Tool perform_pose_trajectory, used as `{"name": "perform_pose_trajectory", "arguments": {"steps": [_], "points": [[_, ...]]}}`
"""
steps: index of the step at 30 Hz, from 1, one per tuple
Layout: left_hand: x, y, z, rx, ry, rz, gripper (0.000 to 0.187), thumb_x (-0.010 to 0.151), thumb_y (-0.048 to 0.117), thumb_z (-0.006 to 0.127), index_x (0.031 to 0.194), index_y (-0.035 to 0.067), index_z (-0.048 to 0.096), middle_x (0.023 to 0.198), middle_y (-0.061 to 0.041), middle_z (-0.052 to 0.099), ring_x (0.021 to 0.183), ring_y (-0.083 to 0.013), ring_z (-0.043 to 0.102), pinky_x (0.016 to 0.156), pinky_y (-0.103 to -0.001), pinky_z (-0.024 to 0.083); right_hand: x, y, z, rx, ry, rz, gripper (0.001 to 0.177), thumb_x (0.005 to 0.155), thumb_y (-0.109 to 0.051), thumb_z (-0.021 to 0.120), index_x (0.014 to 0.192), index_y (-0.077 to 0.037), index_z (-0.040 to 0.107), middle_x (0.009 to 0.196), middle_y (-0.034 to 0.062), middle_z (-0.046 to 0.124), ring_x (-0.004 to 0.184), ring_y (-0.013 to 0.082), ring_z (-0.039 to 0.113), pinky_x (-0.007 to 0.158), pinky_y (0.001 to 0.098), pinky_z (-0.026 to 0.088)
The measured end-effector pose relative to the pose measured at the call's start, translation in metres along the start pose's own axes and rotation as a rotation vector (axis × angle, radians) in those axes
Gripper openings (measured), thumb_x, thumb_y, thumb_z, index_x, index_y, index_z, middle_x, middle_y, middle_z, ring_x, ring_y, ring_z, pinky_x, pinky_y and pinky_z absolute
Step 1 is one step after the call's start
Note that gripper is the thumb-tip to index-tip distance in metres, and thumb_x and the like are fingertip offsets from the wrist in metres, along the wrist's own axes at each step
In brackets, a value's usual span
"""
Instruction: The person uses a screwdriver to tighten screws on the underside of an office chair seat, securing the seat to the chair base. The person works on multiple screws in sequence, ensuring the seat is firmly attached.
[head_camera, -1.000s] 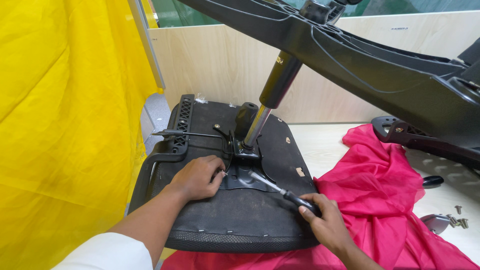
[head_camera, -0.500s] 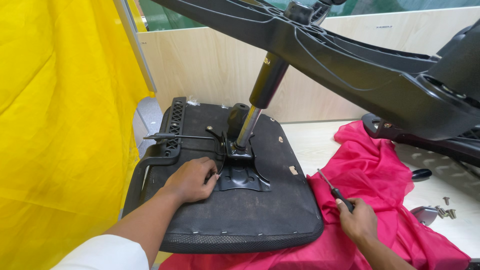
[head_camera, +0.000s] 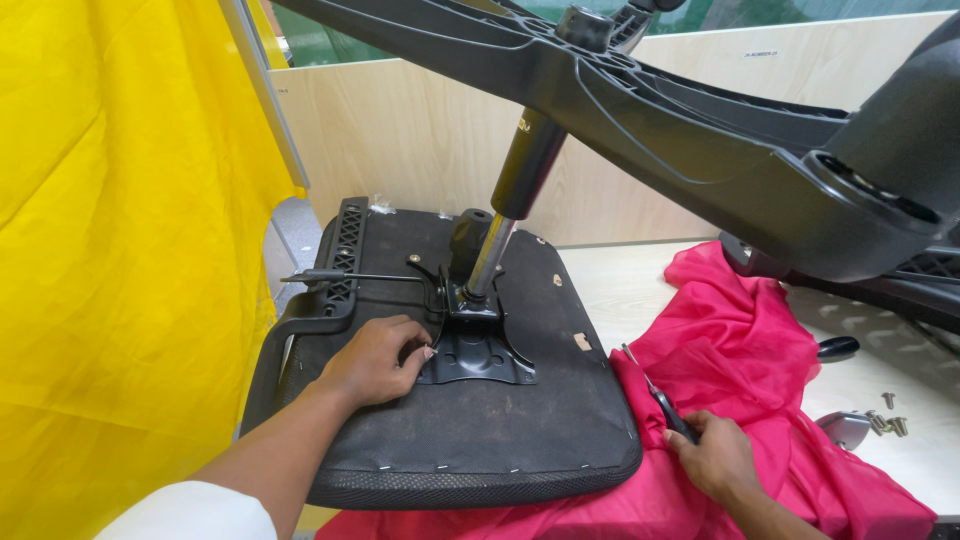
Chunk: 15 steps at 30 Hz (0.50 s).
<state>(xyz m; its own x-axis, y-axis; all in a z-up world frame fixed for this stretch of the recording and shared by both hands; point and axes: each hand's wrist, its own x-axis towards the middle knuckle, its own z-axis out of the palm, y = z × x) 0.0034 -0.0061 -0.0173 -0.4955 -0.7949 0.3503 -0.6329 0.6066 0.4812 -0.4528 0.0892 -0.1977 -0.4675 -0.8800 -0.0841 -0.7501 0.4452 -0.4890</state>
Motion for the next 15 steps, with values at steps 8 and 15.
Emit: {"name": "perform_pose_trajectory", "arguments": {"steps": [8,15], "points": [[-0.007,0.026,0.03,-0.152,0.221,-0.053,0.018,0.081,0.011,0.076,0.096,0.002,0.077,0.078,-0.011,0.07,0.057,-0.0194,0.061,0.056,-0.033,0.048,-0.012,-0.015,-0.014,-0.036,0.262,-0.218,0.034,0.075,-0.019,0.081,0.107,-0.011,0.078,0.11,0.019,0.068,0.106,0.0377,0.064,0.096,0.0478,0.05],[-0.007,0.069,0.069,-0.297,0.264,-0.166,0.021,0.083,0.013,0.074,0.102,0.004,0.078,0.083,-0.008,0.072,0.056,-0.0163,0.059,0.056,-0.032,0.049,-0.021,-0.041,-0.023,0.261,0.12,-0.137,0.024,0.082,-0.014,0.074,0.105,-0.01,0.077,0.094,0.0113,0.075,0.084,0.0236,0.073,0.083,0.0381,0.057]]}}
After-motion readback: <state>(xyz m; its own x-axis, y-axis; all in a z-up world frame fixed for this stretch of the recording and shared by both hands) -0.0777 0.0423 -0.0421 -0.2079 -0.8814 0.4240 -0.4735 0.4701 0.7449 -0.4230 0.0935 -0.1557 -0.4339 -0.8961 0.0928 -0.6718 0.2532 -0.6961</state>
